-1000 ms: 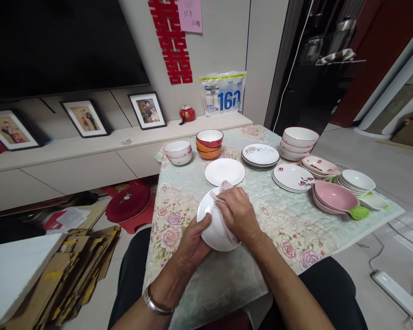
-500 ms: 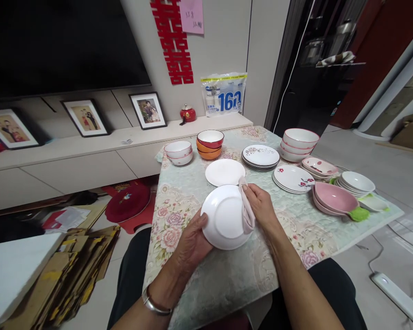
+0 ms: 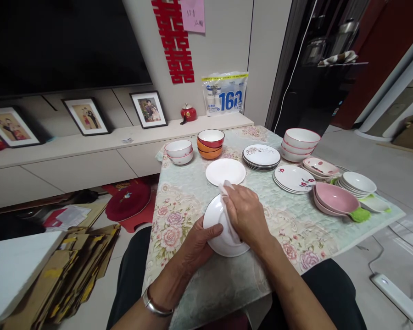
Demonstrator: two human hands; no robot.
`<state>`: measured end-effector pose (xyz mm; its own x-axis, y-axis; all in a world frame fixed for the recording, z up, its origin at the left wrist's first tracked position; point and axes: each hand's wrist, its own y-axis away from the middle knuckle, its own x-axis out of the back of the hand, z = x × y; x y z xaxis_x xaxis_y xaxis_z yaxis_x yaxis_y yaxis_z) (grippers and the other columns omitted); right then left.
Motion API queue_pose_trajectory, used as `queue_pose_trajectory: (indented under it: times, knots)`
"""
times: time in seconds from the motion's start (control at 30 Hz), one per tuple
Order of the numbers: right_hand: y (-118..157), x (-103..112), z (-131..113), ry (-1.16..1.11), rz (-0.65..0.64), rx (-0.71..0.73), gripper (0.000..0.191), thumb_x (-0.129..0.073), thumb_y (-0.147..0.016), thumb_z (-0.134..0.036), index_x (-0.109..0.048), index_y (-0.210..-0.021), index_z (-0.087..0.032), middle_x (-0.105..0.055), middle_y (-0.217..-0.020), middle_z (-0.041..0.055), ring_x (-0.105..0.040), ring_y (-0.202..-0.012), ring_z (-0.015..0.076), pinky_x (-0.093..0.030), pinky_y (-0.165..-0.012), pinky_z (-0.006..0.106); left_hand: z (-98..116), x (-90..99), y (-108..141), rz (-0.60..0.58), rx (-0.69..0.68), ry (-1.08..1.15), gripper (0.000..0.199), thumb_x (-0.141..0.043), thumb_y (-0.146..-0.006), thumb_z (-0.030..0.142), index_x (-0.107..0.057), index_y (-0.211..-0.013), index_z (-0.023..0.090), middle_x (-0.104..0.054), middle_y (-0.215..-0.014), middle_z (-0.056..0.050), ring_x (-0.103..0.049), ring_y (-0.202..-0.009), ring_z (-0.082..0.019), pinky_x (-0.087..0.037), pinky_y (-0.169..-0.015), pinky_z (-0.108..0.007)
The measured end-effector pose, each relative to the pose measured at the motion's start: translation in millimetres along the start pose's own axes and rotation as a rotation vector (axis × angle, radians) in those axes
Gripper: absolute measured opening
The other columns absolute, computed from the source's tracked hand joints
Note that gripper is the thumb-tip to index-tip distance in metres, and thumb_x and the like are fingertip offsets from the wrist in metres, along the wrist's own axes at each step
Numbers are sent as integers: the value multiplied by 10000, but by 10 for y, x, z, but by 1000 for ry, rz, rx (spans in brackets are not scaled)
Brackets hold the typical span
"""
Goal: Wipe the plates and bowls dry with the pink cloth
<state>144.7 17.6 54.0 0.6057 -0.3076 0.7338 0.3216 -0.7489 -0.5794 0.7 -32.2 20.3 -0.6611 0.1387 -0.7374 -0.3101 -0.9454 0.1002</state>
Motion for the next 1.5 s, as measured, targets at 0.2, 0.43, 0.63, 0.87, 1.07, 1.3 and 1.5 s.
queue_pose_trajectory:
  times: [0.2,0.43,0.63,0.87,1.07,1.3,1.5]
  knots:
    - [-3,-11,-138,34,-81,162,353,-416,-1001,-264,-584,-1310,-226,-615,-1352,90,-495,-1304,283,-279,-1118,539,-11,-12,6,12,7,70,404,-839,-648,157,-719,-1033,135,-747,-926,-72,-674,-803,-191,-499,-780,-313]
    - [-13,-87,224,-105,45,-220,386,-336,-1020,-383,-597,-1232,-193,-712,-1091,102,-665,-960,233,-483,-796,322,14,-17,-20,79,-46,65,684,-857,-630,223,-630,-1270,140,-750,-1046,-139,-691,-957,-299,-495,-902,-421]
    - [47,-113,467,202,-47,-328,353,-380,-991,-362,-657,-868,-180,-674,-828,104,-621,-743,230,-402,-628,305,54,27,-55,195,-100,99,787,-848,-653,233,-541,-1375,176,-731,-1134,-141,-668,-1063,-315,-472,-981,-453]
    - [22,-62,331,-41,162,-84,210,-534,-951,-304,-657,-1065,-178,-679,-965,93,-583,-947,240,-444,-849,373,40,37,-84,185,-69,109,799,-823,-690,243,-490,-1413,171,-711,-1181,-152,-657,-1094,-326,-475,-991,-467]
    - [44,-192,243,126,84,-48,248,-566,-938,-307,-702,-1130,-231,-615,-1051,113,-504,-1020,287,-416,-865,437,36,56,-88,210,-113,146,771,-795,-722,217,-476,-1423,176,-706,-1200,-142,-648,-1116,-315,-465,-1011,-460]
    - [99,-269,73,46,4,23,217,-490,-963,-238,-677,-1020,-143,-604,-863,102,-564,-875,242,-473,-779,360,23,75,-99,253,-108,171,689,-803,-721,224,-543,-1353,138,-737,-1105,-129,-679,-1036,-287,-492,-974,-424]
    - [79,-328,-30,-70,-54,151,187,-471,-974,-240,-639,-994,-160,-625,-892,92,-572,-893,229,-474,-807,343,27,68,-111,252,-126,196,606,-789,-749,238,-581,-1309,137,-752,-1027,-100,-696,-949,-229,-503,-952,-371]
